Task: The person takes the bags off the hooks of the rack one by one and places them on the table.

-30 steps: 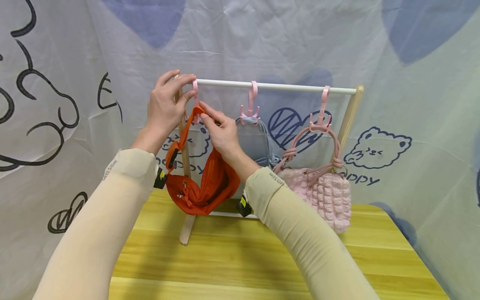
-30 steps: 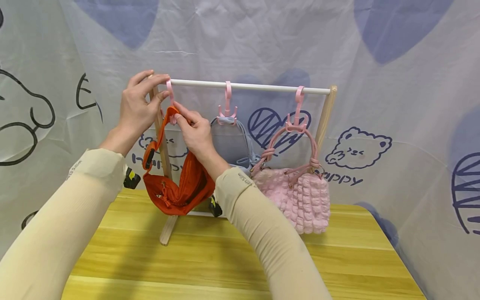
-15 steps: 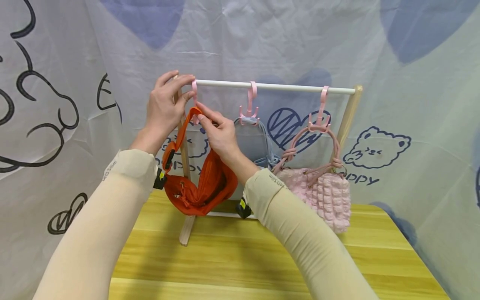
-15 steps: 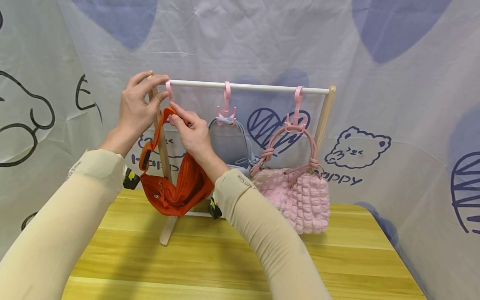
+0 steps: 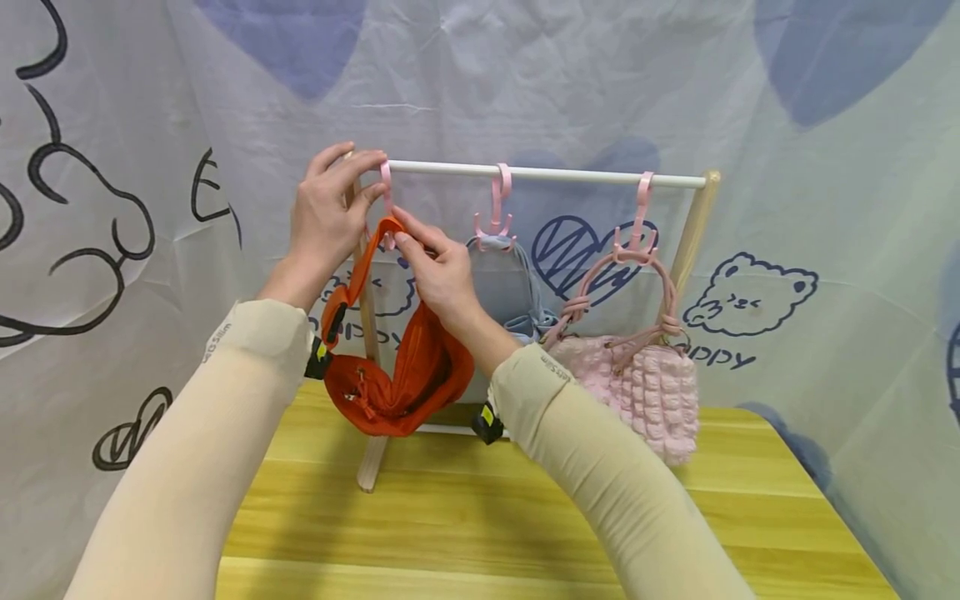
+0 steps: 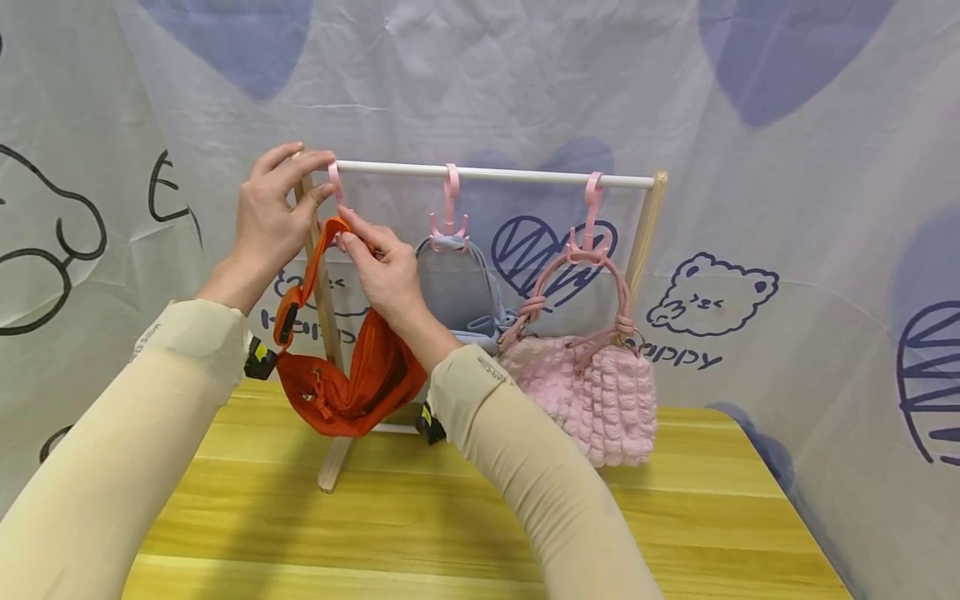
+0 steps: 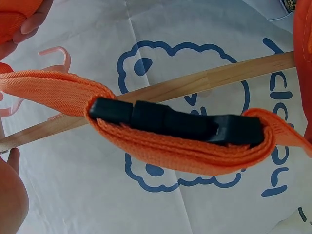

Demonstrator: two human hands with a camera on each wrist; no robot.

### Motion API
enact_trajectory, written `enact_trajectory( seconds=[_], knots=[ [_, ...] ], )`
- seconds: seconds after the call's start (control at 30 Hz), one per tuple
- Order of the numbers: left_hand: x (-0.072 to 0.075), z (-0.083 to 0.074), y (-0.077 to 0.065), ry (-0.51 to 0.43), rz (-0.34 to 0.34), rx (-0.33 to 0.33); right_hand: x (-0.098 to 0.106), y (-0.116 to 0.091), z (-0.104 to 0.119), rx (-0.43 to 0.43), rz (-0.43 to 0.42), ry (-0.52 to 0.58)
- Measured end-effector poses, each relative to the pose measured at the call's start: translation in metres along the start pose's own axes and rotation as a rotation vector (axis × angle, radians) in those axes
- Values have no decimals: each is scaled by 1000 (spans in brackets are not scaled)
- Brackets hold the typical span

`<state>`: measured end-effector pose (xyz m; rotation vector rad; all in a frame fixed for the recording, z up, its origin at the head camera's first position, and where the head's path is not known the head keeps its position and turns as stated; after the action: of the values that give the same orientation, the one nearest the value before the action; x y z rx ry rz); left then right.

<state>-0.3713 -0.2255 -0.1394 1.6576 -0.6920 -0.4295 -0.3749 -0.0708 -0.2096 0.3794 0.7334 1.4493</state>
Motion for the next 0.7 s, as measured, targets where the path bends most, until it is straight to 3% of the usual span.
enact_trajectory(
  seconds=[0.5, 0.7],
  knots=[
    [-5, -6, 0, -5, 50, 15, 20, -7, 9, 31, -51, 73],
    [-1, -8, -1, -25, 101, 84, 30, -11, 14, 39, -53, 87]
  ],
)
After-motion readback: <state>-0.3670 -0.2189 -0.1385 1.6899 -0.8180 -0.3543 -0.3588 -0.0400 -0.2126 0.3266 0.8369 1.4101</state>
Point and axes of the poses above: each hand's wrist, its own y-axis towards the middle knuckle, its own x-axis out of the back of the hand, z = x × y, the point moved 5 cm from there along y, towards the middle knuckle, and after that the axes turned 15 degrees about -z, right-handed, at the moved point
